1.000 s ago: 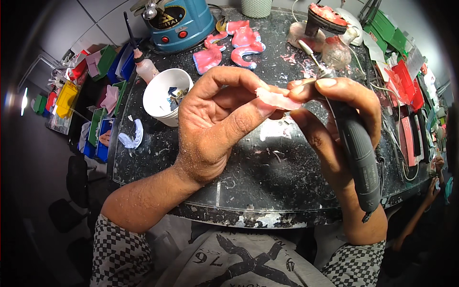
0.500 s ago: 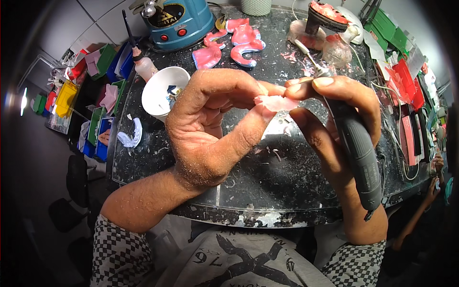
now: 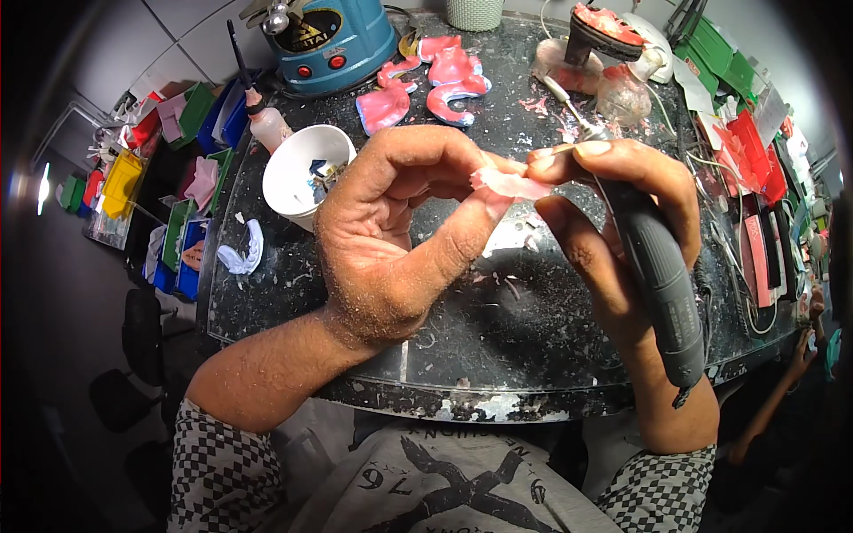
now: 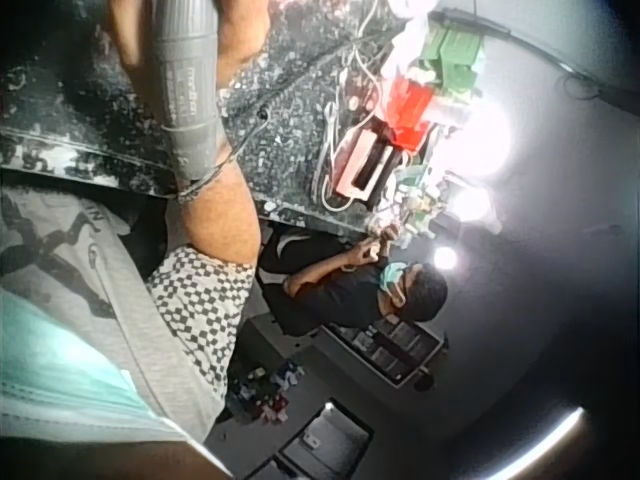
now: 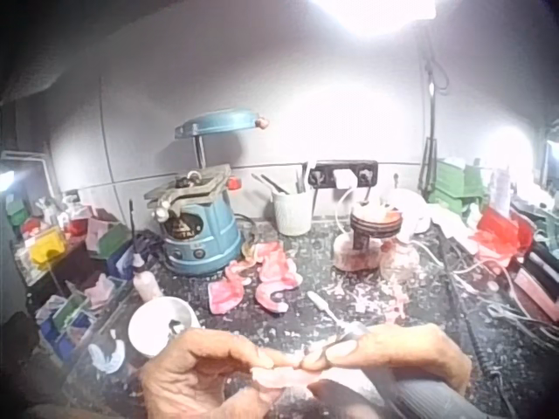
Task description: The person trims a dental prosthesis using a handheld rotary tool, changes the bit on the rotary tool, and continues grinding the prosthesis.
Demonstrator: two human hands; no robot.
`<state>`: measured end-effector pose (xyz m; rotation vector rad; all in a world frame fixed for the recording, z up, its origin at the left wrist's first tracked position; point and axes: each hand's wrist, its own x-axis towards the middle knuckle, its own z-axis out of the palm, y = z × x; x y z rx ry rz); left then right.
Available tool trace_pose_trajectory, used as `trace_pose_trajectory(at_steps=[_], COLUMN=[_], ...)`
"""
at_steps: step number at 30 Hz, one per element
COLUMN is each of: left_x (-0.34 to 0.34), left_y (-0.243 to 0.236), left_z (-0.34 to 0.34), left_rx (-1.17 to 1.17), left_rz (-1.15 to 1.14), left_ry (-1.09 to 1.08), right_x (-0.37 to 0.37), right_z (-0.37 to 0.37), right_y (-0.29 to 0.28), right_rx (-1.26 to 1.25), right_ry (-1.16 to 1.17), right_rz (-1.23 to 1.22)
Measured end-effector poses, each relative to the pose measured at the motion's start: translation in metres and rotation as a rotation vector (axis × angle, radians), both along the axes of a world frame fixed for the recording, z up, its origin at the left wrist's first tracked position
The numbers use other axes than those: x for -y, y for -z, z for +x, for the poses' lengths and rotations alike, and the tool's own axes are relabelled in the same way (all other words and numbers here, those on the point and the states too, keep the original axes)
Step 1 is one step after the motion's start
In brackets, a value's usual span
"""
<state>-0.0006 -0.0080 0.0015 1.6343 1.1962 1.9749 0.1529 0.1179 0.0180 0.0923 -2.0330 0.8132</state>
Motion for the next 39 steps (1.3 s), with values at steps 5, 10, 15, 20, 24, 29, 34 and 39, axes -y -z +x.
trace_pose_trajectory(at_steps=[5, 10, 15, 20, 24, 29, 34, 39], left_x=[-0.002, -0.001, -0.004, -0.007, -0.008, -0.01, -0.011, -0.012], left_y=[0.001, 0.001, -0.002, 0.005, 0.007, 0.005, 0.008, 0.009], left_z=[0.004, 0.003, 0.006, -0.003, -0.004, 0.001, -0.003, -0.003], left_rx=[0.138, 0.146, 0.192, 0.392, 0.405, 0.5, 0.481, 0.469], left_rz=[0.022, 0.002, -0.015, -0.105, -0.163, -0.103, -0.112, -0.085], left_ry=[-0.009, -0.015, 0.016, 0.098, 0.131, 0.128, 0.148, 0.125], right_x=[0.001, 0.001, -0.001, 0.001, -0.002, -0.001, -0.001, 0.001], right_z=[0.0, -0.001, -0.003, -0.006, -0.004, -0.005, -0.006, -0.007], right_y=[-0.001, -0.002, -0.002, -0.001, 0.0, 0.001, 0.002, 0.0], right_rx=[0.001, -0.004, 0.04, 0.021, 0.031, 0.024, 0.0, 0.025], right_ry=[-0.006, -0.019, 0.009, 0.013, 0.025, 0.016, 0.006, 0.021], right_rz=[-0.02, -0.032, -0.104, -0.17, -0.236, -0.243, -0.252, -0.322])
